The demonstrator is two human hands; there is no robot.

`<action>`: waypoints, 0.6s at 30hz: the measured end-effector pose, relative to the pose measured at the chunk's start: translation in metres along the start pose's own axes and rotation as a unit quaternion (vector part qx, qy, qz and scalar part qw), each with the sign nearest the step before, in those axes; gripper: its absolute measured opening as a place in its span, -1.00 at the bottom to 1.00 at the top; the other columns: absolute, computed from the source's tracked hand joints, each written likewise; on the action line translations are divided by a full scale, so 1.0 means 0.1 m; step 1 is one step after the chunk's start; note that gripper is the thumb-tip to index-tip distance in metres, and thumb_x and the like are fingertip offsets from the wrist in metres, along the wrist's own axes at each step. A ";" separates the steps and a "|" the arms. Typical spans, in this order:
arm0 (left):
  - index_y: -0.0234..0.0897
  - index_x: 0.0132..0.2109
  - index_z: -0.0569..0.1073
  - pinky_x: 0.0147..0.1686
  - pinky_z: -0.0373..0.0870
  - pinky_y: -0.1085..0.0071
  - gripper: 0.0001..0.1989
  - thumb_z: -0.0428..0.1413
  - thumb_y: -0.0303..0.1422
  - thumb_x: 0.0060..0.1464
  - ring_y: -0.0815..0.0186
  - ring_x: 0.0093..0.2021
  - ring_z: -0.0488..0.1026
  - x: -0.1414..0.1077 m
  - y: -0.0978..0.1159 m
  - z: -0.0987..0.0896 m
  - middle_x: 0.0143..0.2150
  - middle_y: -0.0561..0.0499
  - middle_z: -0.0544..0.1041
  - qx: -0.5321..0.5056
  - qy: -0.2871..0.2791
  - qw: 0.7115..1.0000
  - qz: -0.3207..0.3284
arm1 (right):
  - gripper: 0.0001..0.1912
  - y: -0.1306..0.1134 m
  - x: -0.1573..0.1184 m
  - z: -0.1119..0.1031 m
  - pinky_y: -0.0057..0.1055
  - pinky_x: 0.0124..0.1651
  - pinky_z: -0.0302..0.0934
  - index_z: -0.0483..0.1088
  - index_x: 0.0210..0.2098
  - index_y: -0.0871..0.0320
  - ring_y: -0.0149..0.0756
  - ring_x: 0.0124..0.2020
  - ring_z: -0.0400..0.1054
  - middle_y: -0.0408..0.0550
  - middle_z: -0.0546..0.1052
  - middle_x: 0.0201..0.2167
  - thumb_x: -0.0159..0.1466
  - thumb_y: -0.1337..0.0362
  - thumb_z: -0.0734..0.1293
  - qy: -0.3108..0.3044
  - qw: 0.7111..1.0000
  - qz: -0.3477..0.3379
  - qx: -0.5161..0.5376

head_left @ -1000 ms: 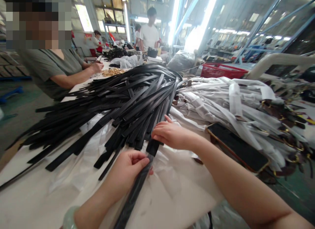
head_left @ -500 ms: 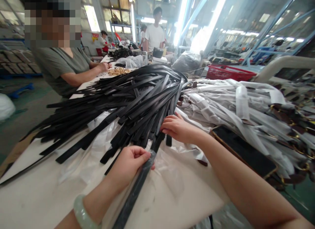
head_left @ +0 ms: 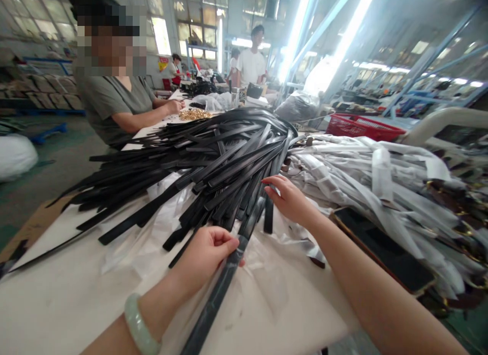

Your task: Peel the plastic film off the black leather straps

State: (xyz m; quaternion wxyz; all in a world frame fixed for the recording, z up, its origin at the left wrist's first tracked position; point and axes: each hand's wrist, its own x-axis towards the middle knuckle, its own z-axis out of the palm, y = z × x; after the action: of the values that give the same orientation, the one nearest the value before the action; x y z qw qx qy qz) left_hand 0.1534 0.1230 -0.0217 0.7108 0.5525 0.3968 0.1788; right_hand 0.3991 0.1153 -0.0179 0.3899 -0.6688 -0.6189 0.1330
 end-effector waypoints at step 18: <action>-0.38 -0.35 0.51 -0.48 0.28 0.51 -0.58 0.24 -0.03 -0.05 0.33 -0.49 0.45 0.05 0.00 -0.11 -0.45 -0.10 0.60 0.034 0.040 0.996 0.076 | -0.52 -0.43 -0.19 0.34 -0.62 -0.72 -0.08 0.24 -0.53 0.21 -0.58 -0.74 0.13 -0.21 0.37 -0.68 -0.06 -0.01 0.51 -0.172 0.844 0.178 0.476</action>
State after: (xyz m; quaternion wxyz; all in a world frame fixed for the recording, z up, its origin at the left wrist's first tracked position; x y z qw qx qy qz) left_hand 0.1487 0.1335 -0.0246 0.6595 0.5976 0.3878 0.2400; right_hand 0.3419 0.1063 -0.0170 0.5170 -0.4658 -0.4073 0.5915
